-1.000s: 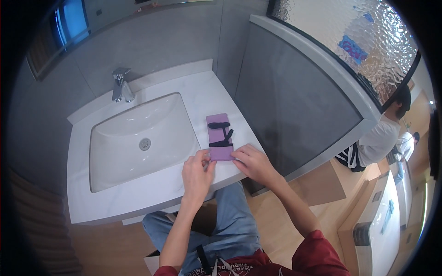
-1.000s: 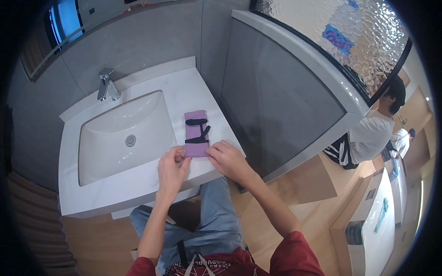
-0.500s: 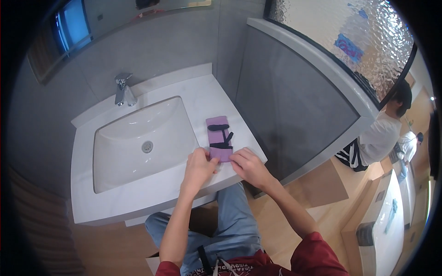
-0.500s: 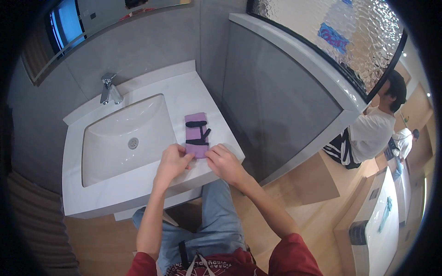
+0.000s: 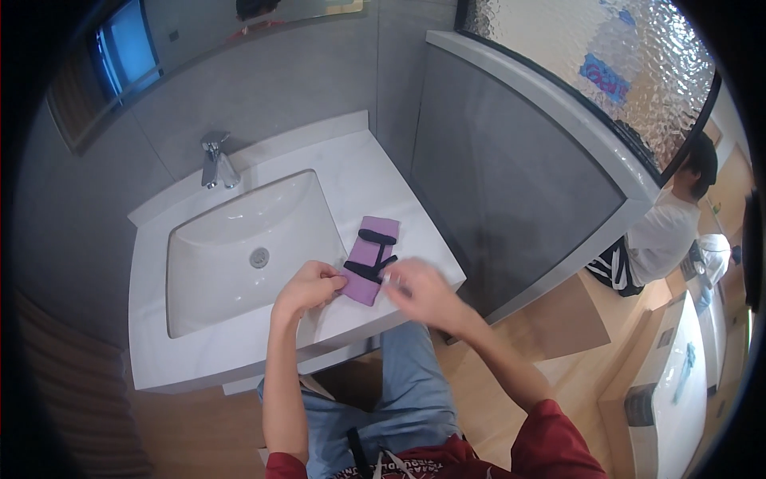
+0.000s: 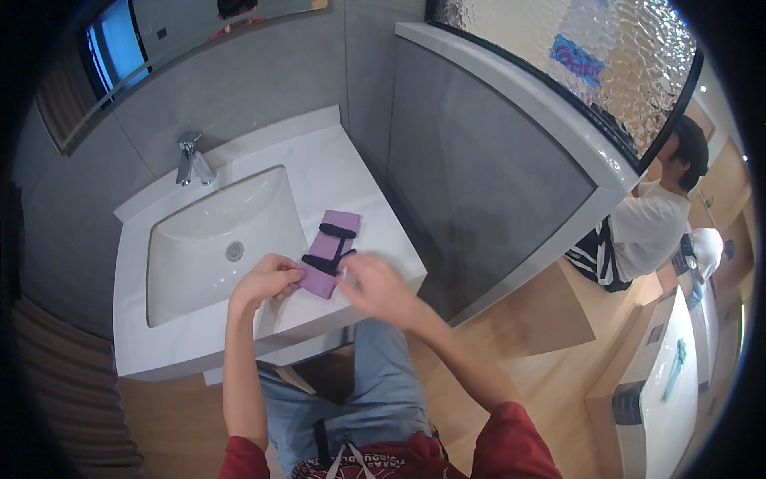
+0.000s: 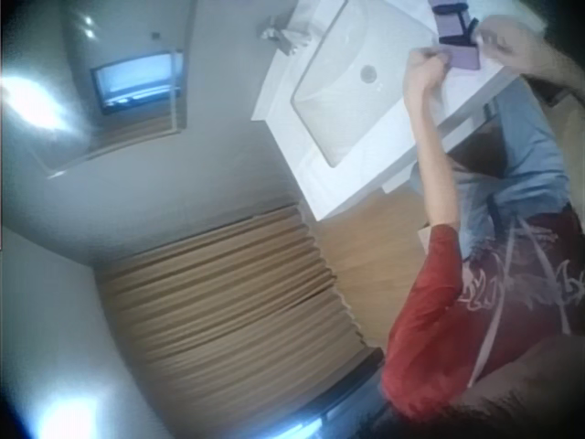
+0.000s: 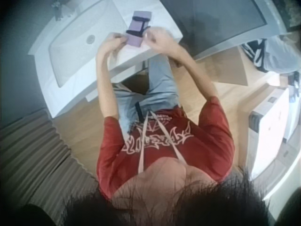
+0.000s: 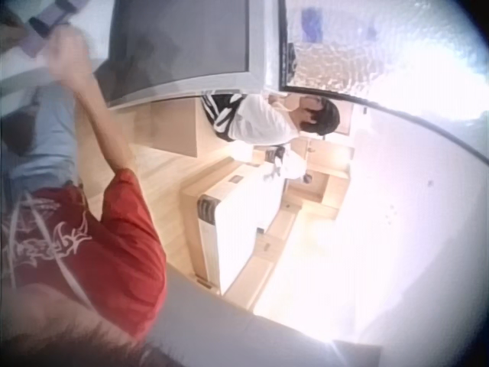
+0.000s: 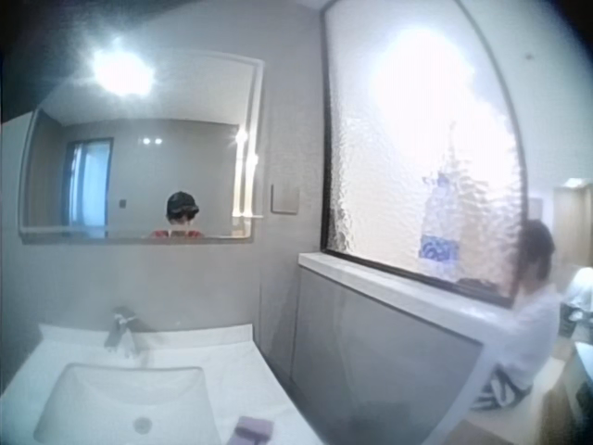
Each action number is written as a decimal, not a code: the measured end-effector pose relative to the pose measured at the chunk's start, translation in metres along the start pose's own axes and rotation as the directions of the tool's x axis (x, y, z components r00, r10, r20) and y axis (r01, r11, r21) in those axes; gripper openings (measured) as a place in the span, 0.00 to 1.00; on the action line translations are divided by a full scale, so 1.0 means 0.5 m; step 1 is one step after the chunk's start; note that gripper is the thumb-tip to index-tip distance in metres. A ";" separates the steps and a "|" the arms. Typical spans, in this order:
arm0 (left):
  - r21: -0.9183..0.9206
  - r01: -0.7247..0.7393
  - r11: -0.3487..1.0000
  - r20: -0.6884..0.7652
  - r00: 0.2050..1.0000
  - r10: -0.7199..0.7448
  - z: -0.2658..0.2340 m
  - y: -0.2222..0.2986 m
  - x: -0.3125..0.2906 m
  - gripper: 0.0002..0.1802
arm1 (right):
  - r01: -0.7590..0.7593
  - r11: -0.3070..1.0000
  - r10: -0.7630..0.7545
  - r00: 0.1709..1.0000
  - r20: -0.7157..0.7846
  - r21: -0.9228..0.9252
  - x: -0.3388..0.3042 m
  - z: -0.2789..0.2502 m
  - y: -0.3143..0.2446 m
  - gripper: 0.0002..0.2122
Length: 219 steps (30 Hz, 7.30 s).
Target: The person handles a purple and black wrist rest by hand, pressing its surface and wrapping a black elastic strap around the middle of it while standing at a sink.
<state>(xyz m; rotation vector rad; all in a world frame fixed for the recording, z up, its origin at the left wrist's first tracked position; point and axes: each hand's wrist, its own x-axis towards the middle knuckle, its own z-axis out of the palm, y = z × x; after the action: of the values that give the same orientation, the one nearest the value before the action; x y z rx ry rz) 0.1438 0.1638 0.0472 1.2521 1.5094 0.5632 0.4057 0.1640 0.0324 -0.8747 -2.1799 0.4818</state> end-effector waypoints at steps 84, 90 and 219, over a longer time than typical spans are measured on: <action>0.301 -0.634 0.712 -0.509 0.525 0.683 0.072 0.009 0.181 0.10 | -0.124 0.968 0.102 0.989 0.109 0.217 0.230 0.041 0.241 0.10; 0.298 -0.498 0.814 -0.602 0.564 0.565 0.117 -0.007 0.069 0.10 | -0.313 0.934 0.332 0.938 -0.097 0.171 0.173 -0.002 0.205 0.07; 0.581 -0.614 0.534 -0.168 0.552 0.817 0.100 -0.023 0.091 0.09 | 0.081 0.988 -0.132 0.894 0.428 0.135 0.147 -0.053 0.162 0.09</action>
<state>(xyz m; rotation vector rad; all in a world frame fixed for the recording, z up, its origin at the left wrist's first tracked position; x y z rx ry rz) 0.1884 0.1888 0.0016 2.3303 1.4396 1.1453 0.4238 0.2746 0.0400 -0.6208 -2.5585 0.8026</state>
